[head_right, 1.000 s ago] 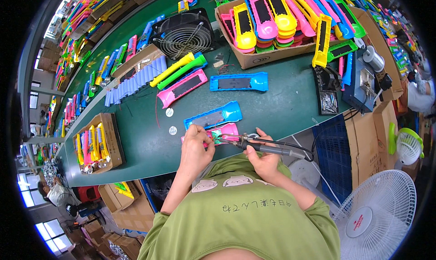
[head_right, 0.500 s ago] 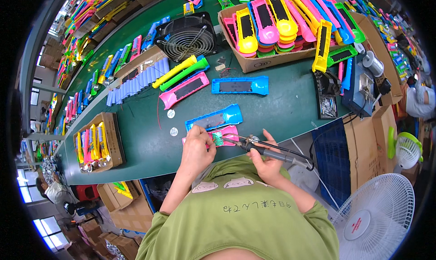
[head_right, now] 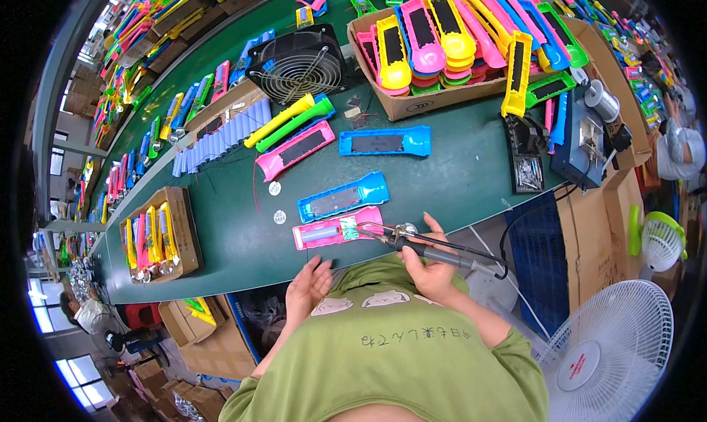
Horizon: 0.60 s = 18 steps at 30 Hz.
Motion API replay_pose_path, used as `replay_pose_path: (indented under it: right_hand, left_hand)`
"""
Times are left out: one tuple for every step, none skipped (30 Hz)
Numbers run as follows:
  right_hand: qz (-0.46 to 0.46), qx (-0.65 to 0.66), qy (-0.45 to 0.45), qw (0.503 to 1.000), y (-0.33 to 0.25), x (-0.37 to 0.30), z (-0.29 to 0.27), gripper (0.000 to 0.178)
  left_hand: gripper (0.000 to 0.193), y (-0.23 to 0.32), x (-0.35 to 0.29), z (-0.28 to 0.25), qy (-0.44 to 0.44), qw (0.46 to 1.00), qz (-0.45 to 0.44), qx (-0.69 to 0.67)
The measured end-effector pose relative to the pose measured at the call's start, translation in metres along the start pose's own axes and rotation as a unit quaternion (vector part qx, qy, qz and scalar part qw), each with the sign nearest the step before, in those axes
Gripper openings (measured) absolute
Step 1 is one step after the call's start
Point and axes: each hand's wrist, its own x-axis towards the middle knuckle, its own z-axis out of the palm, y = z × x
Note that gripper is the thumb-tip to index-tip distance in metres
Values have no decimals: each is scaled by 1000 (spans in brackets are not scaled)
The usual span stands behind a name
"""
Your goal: The person solders internal wires, battery springs, and other electronic components into plastic LED housings using a soldering iron, then covers the components with plastic covers.
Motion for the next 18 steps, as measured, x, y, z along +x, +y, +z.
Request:
replay_pose_path:
  right_hand:
    - [5,0,-5,1000,0,0,0,17]
    - [6,0,-3,1000,1,0,0,17]
    - [0,-3,-6,1000,1,1,1,16]
    - [-7,-5,-9,1000,1,1,2,16]
    - [-7,-4,-9,1000,0,1,2,16]
    - [-6,-6,-4,1000,-1,1,2,17]
    - [-6,-9,1,1000,-2,1,2,18]
    - [-6,-10,3,1000,-1,1,2,18]
    - [-9,-19,1,1000,-1,1,2,19]
    - [-13,-25,-4,1000,-1,0,1,19]
    - [-13,-25,-5,1000,-3,0,0,19]
    - [-16,-31,-8,999,-3,-1,0,19]
    - [-19,-36,-10,999,-3,-1,-1,18]
    - [-20,-37,-10,999,-2,0,-1,18]
    - [-34,-57,-19,998,-1,-1,-2,17]
    - [-48,-78,-28,995,-1,-1,-3,16]
    - [-48,-78,-27,995,-2,0,-3,16]
    - [-43,-72,-22,996,-3,0,-2,16]
  left_hand:
    - [30,3,-3,-8,53,996,-52,-39]
    - [30,4,-3,-15,53,996,-53,-38]
    - [29,2,0,-23,30,999,27,-1]
    - [29,0,4,-29,7,994,107,36]
    - [21,-3,11,-27,39,969,210,126]
    - [21,1,15,-21,38,969,210,126]
    - [23,7,20,-14,39,847,406,341]
    - [28,14,24,-5,35,641,563,521]
    - [38,17,27,4,15,573,619,537]
    - [38,17,30,12,17,573,619,537]
    - [35,14,33,19,-35,590,624,512]
    - [32,12,36,26,-88,605,627,483]
    - [25,11,36,33,-99,619,603,494]
    - [25,10,37,35,-98,619,603,494]
    - [22,10,38,36,-108,607,583,529]
    - [20,9,39,38,-118,594,562,563]
    - [18,10,39,40,-114,583,564,573]
    - [18,10,40,40,-115,583,564,573]
